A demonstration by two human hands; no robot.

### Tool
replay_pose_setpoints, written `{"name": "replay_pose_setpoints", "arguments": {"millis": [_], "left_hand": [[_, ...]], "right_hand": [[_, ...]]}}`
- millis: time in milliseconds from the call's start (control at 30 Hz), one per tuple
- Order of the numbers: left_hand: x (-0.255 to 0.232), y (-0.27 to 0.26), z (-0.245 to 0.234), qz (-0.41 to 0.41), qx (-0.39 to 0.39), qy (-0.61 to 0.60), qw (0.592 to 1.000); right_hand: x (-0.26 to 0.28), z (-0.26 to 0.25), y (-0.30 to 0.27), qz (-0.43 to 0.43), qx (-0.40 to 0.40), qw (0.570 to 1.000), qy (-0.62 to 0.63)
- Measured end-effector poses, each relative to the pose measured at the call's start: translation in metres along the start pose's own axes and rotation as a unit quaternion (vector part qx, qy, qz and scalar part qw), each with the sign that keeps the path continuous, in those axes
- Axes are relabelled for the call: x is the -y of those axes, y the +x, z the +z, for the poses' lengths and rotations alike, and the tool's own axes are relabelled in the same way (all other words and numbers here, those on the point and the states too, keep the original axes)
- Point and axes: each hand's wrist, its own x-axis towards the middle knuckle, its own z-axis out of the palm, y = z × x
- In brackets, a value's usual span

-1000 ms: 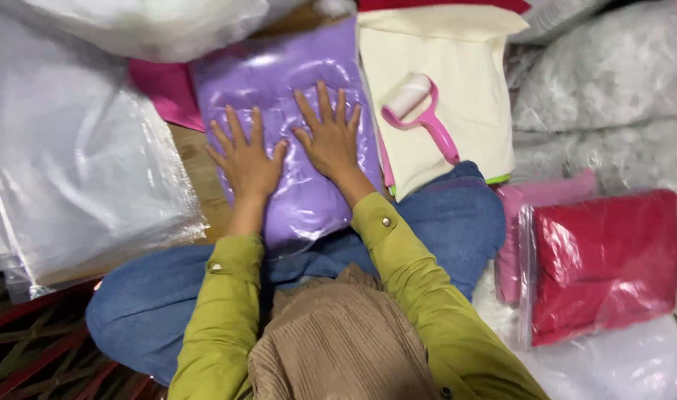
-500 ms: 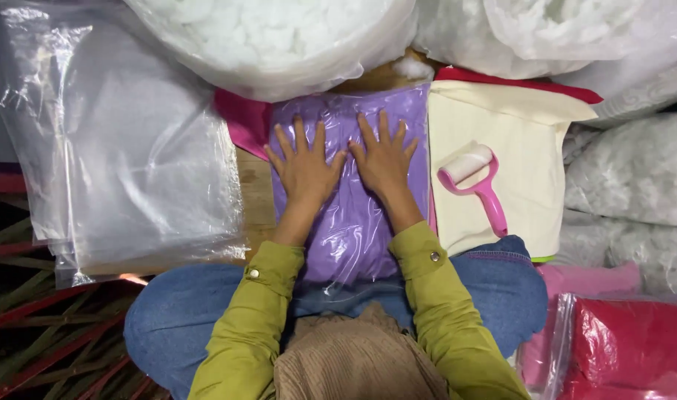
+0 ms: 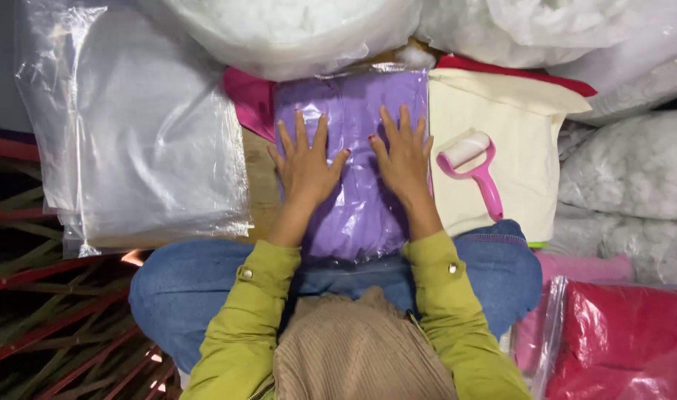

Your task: The person places a purple pillow into a clear plastic bag and carefully seals the zip-lock closure by hand.

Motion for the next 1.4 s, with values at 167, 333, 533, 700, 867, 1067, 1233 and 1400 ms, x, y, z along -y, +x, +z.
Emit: {"name": "replay_pose_setpoints", "arguments": {"millis": [167,333,533,700,867,1067,1233,1400], "left_hand": [[0.016,-0.027,0.044,0.018,0.034,0.044,0.998],[0.011,-0.058,0.033,0.025,0.012,0.051,0.998],[0.035,-0.101,0.074,0.048,0.03,0.069,0.996],[0.025,-0.096,0.057,0.059,0.018,0.052,0.997],[0.012,-0.154,0.029,0.11,0.077,0.042,0.99],[0.027,-0.176,0.062,0.202,-0.069,0.157,0.964],[0.036,-0.151,0.04,0.219,-0.319,0.206,0.899],[0.025,-0.139,-0.015,0.179,-0.161,0.021,0.97]], "right_hand": [[-0.012,0.054,-0.043,-0.008,-0.002,0.999,-0.045],[-0.024,0.04,-0.07,-0.032,-0.006,0.995,-0.09],[-0.049,0.071,-0.113,-0.081,0.012,0.994,-0.077],[-0.031,0.029,-0.136,-0.132,0.074,0.987,-0.047],[-0.021,0.04,-0.18,-0.156,0.093,0.958,-0.222],[-0.051,0.05,-0.138,-0.227,-0.23,0.924,-0.203],[-0.02,-0.016,-0.153,-0.191,-0.277,0.927,-0.169],[-0.005,0.007,-0.208,-0.346,-0.323,0.861,-0.186]]}}
